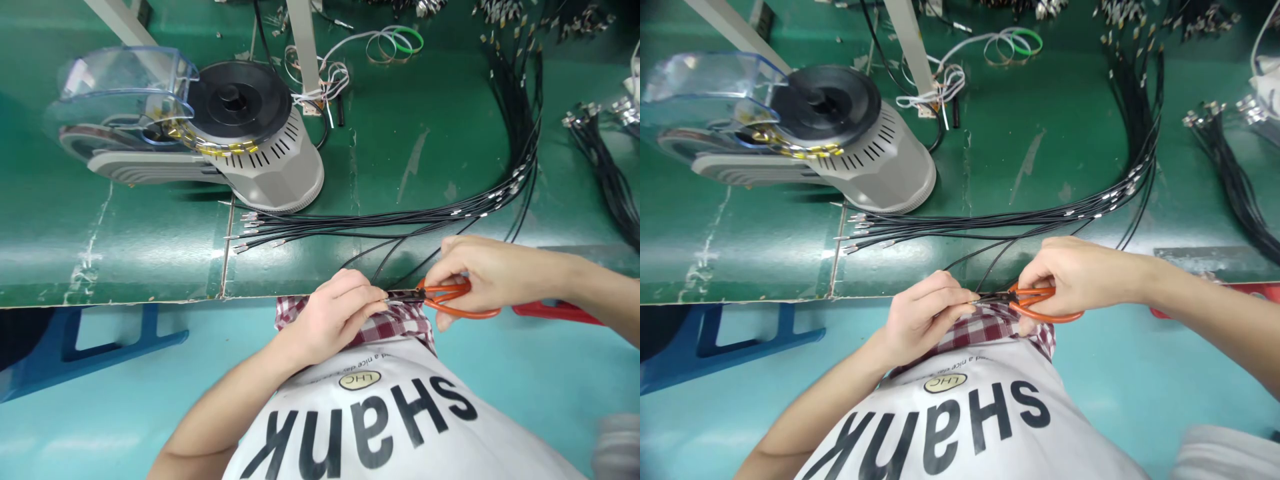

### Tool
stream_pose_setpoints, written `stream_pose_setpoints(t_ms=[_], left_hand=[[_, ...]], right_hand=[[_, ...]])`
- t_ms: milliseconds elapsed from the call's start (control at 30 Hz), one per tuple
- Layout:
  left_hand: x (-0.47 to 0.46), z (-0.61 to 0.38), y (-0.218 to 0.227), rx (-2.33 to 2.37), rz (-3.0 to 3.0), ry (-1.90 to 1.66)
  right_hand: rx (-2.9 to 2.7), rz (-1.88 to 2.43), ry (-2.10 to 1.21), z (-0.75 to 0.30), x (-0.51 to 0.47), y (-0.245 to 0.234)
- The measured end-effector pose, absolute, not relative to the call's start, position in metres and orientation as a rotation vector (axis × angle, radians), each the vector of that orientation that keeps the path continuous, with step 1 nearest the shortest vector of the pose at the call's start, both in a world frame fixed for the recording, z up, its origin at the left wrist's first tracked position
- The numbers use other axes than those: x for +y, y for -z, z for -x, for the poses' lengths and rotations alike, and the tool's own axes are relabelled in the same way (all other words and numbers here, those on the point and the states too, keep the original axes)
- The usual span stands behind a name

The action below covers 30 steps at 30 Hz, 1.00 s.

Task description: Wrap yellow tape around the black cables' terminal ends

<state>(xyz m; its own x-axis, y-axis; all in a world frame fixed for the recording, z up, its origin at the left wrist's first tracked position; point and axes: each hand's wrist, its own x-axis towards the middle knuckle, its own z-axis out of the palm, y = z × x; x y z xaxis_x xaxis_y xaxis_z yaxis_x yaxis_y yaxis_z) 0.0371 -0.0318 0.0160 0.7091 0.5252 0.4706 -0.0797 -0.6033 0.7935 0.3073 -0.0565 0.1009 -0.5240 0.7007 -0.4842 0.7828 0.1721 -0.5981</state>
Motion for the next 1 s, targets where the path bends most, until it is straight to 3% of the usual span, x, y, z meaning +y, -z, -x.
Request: stream_pose_setpoints(t_ms=[400,800,1000], left_hand=[[-0.036,-0.037,-0.011,0.352,-2.076,-0.948],[-0.038,-0.034,-0.012,0.346,-2.038,-0.973],[-0.038,-0.035,-0.011,0.362,-2.063,-0.954]], right_hand=[[2.251,-1.432,0.978,-0.299,-0.062,-0.101],[2.147,-1.429,1.345,-0.297,-0.059,-0.099],[2.370,-1.388,1.051,-0.297,-0.059,-0.102]])
